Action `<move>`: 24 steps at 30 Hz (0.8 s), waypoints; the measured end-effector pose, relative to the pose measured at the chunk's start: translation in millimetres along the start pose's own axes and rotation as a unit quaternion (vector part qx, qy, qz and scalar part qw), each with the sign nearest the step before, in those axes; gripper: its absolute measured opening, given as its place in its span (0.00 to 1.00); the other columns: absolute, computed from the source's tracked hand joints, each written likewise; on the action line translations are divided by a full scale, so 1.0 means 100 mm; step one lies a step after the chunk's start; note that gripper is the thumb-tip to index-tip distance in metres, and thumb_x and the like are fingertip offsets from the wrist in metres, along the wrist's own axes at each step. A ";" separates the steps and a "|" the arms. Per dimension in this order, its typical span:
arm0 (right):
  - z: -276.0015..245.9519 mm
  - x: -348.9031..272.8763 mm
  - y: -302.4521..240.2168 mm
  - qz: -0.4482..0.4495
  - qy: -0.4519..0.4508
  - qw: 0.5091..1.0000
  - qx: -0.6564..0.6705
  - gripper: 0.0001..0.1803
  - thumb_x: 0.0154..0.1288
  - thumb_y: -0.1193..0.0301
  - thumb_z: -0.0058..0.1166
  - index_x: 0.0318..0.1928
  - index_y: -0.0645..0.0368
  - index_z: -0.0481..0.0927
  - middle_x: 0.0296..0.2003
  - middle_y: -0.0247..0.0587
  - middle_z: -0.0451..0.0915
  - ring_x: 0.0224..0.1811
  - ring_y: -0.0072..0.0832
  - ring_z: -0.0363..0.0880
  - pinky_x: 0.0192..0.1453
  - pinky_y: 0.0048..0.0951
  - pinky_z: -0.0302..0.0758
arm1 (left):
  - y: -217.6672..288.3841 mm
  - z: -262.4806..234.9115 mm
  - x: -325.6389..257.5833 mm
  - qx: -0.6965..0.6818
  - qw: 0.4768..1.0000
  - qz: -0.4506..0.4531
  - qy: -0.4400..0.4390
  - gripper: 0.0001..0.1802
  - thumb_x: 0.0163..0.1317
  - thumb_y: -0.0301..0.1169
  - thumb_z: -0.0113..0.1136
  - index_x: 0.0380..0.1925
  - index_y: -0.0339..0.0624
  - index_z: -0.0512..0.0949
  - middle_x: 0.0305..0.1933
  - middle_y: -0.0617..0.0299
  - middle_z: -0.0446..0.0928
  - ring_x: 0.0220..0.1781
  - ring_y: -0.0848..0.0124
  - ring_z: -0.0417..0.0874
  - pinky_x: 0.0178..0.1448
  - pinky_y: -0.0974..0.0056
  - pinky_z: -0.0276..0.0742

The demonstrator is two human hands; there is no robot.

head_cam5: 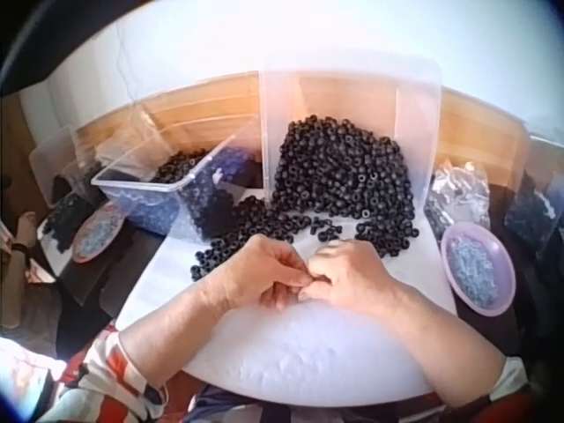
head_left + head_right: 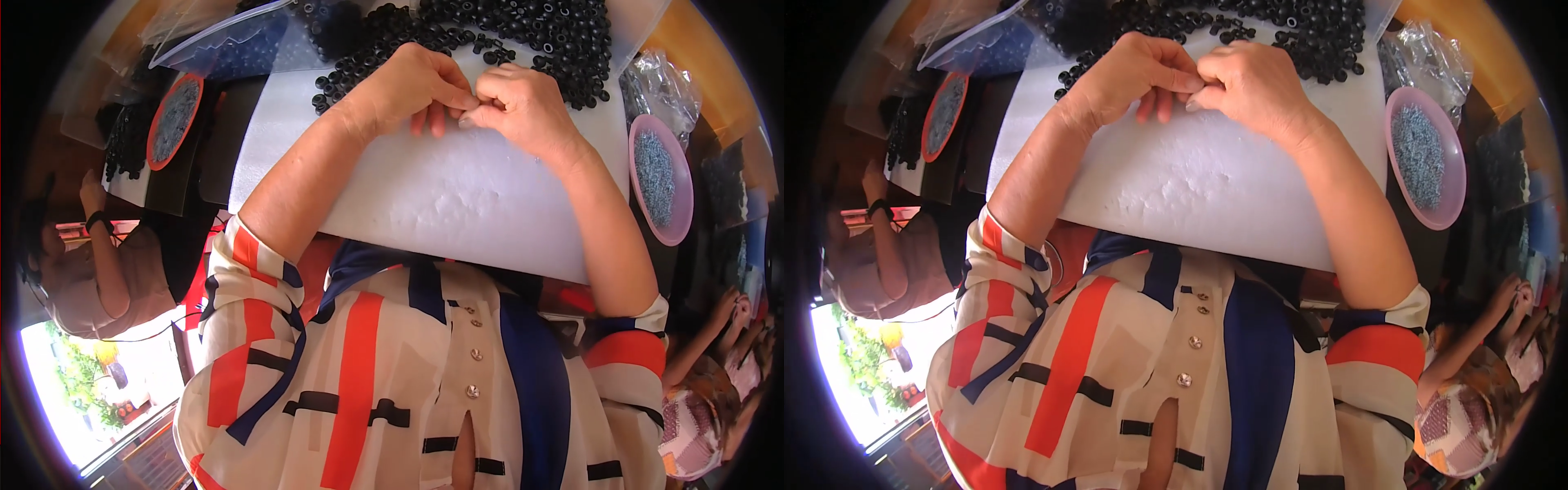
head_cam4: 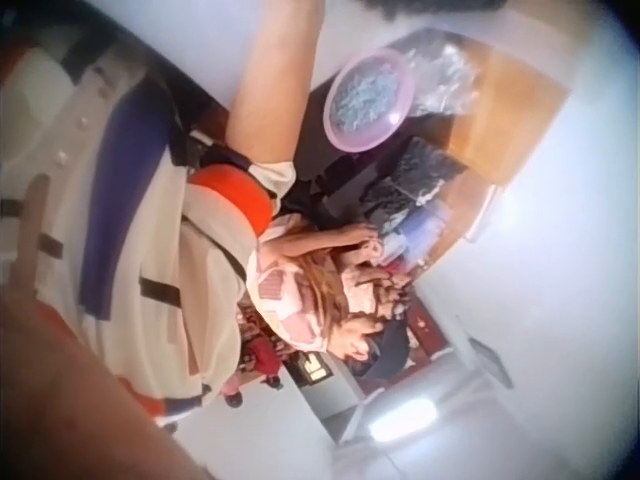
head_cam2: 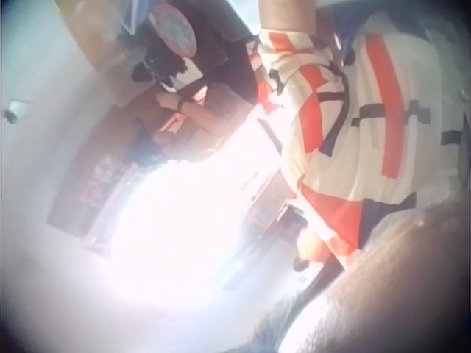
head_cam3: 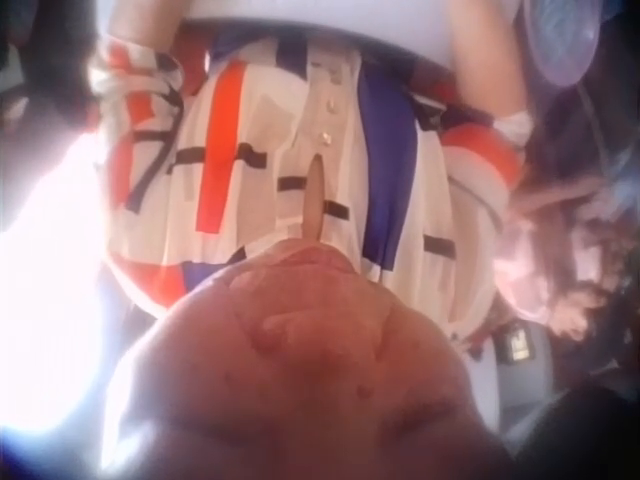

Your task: The person assembles small black ring components with tiny blue and white plastic pins by hand on a work surface.

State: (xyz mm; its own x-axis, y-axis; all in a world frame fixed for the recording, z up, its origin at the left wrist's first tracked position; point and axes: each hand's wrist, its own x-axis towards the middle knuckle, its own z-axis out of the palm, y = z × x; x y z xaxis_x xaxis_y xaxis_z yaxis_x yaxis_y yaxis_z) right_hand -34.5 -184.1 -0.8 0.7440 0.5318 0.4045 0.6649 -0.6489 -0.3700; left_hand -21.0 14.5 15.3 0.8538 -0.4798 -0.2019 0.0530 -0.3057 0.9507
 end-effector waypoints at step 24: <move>-0.04 0.01 -0.04 0.141 -0.037 0.982 0.117 0.05 0.48 0.72 0.61 0.28 0.60 0.83 0.25 0.43 0.82 0.30 0.36 0.80 0.37 0.35 0.73 | -0.04 0.03 0.03 0.062 0.998 -0.004 0.013 0.07 0.55 0.27 0.69 0.25 0.40 0.79 0.21 0.65 0.77 0.15 0.78 0.74 0.15 0.73 0.61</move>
State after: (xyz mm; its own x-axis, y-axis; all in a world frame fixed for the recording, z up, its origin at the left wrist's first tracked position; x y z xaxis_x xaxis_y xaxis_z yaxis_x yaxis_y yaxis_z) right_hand -36.9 -182.8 4.7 0.8977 0.3925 0.2003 0.4224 -0.6371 -0.6447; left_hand -20.4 11.6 10.1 0.8671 -0.4557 -0.2012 -0.0032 -0.4090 0.9125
